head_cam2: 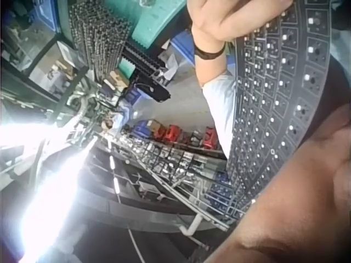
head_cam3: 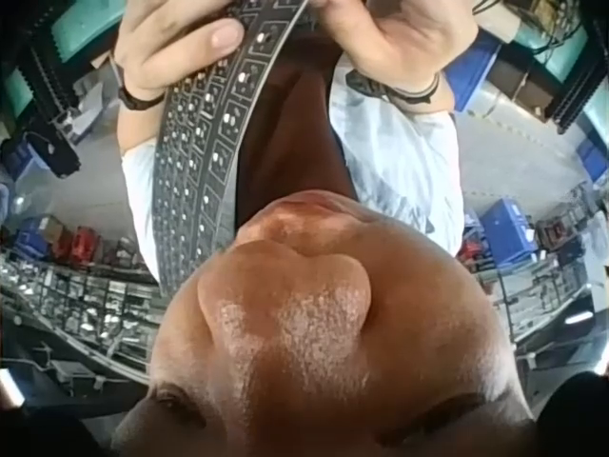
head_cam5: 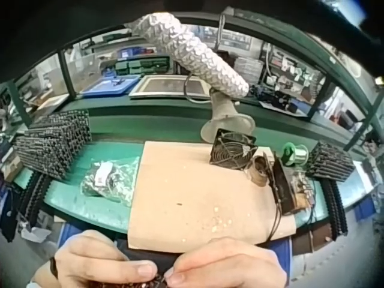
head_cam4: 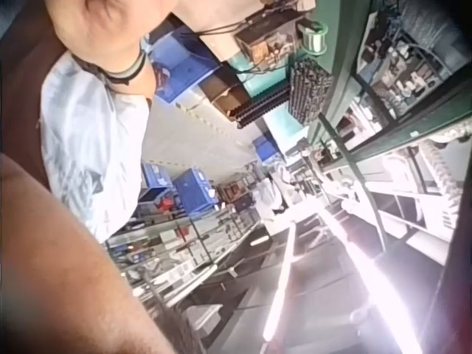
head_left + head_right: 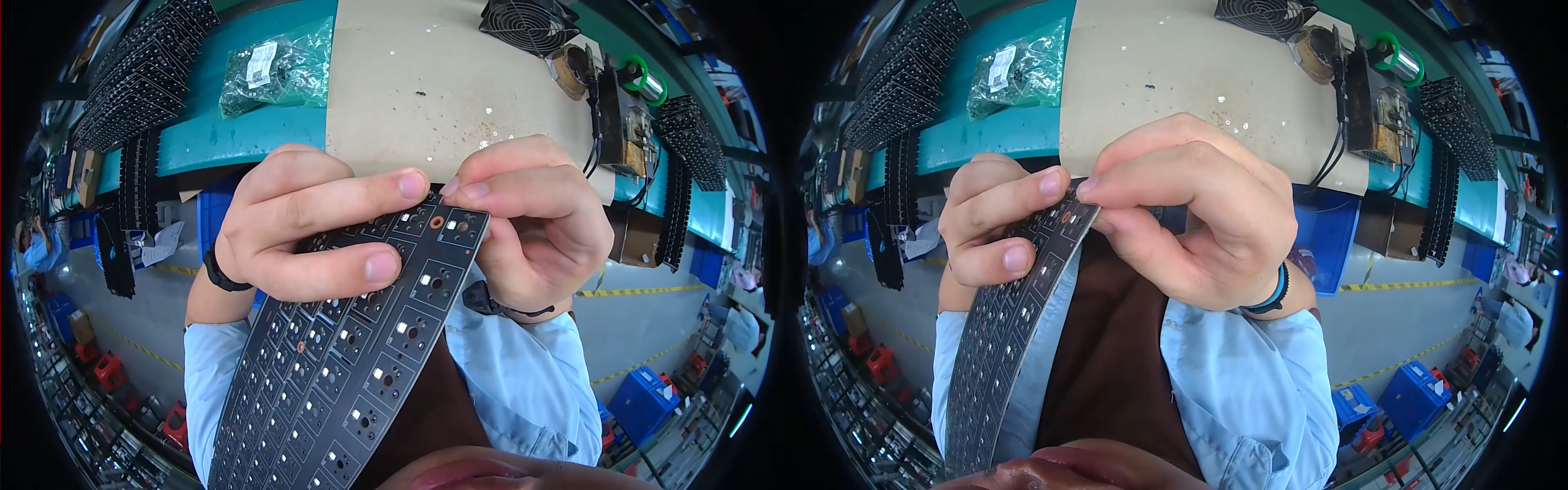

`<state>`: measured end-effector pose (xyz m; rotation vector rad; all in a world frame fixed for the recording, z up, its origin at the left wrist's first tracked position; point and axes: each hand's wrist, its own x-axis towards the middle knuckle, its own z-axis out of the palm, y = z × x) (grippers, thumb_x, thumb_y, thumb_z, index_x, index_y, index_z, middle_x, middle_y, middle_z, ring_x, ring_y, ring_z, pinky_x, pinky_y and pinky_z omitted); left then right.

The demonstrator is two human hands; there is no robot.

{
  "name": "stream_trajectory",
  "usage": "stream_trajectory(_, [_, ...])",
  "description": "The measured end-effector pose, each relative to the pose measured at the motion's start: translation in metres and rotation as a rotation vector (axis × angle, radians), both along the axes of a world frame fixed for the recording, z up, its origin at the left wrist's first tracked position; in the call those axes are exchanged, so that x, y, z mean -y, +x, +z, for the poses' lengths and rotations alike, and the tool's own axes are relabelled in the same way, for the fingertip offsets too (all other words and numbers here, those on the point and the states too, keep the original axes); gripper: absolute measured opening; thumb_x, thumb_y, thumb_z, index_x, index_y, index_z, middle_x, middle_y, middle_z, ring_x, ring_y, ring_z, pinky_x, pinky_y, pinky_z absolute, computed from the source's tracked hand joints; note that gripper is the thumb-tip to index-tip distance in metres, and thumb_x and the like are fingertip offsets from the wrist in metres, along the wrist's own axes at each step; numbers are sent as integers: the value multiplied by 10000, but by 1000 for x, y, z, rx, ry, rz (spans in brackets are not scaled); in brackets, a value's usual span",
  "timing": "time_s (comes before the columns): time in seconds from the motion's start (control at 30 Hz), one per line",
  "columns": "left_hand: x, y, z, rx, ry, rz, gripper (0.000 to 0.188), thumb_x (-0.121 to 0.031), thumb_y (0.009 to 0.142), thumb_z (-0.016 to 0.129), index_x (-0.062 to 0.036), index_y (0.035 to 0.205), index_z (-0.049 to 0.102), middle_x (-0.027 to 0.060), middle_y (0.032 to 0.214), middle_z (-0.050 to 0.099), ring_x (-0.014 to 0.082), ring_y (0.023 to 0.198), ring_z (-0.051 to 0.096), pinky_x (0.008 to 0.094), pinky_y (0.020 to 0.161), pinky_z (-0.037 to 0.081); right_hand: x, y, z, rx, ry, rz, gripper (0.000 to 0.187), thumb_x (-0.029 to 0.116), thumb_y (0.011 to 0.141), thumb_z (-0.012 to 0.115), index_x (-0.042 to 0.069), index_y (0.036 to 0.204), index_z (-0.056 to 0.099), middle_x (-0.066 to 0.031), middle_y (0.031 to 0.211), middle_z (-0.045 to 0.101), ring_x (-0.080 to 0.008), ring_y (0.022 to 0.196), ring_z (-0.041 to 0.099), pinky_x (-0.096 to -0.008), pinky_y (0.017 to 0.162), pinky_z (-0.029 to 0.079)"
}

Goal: The person picks up a keyboard circuit board, turns it over, and inserts a small component into a slot by hand. They then pick up a soldering iron and apply it to the component on the board before setting the tool back down.

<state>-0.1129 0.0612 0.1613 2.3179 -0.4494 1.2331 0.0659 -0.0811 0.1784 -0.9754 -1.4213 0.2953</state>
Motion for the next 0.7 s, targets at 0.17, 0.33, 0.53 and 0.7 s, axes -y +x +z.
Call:
stream_trajectory(0.17, [-2,4,-5,43,14,3,310,-213,897,645,-141,1195,600,204,1199,662,165,730,546,267,607,451,-2,1,0,34,5,9,98,20,874,645,-42,943,614,-194,898,656,-194,756,659,-262,658,532])
stream_trajectory(0.33, [6,-13,3,-254,-358,-59,576,-484,1019,408,2,1234,627,172,1168,672,172,778,560,295,676,477,0,0,-1,9,-41,11,95,9,877,642,-52,945,614,-197,924,652,-185,772,659,-259,672,534])
stream_trajectory(0.53, [4,-18,8,-381,-429,-90,835,-604,1016,199,86,1244,613,150,1104,687,180,801,576,301,724,487,-1,-7,-1,-99,-75,-38,135,-34,788,713,-17,912,664,-156,887,675,-186,742,667,-262,641,525])
stream_trajectory(0.7, [2,-12,13,-406,-561,-207,824,-596,1021,187,71,1255,611,133,1065,702,177,817,582,292,750,485,-2,-8,0,-151,-85,-61,165,-40,748,754,0,894,689,-135,852,690,-190,723,672,-265,620,521])
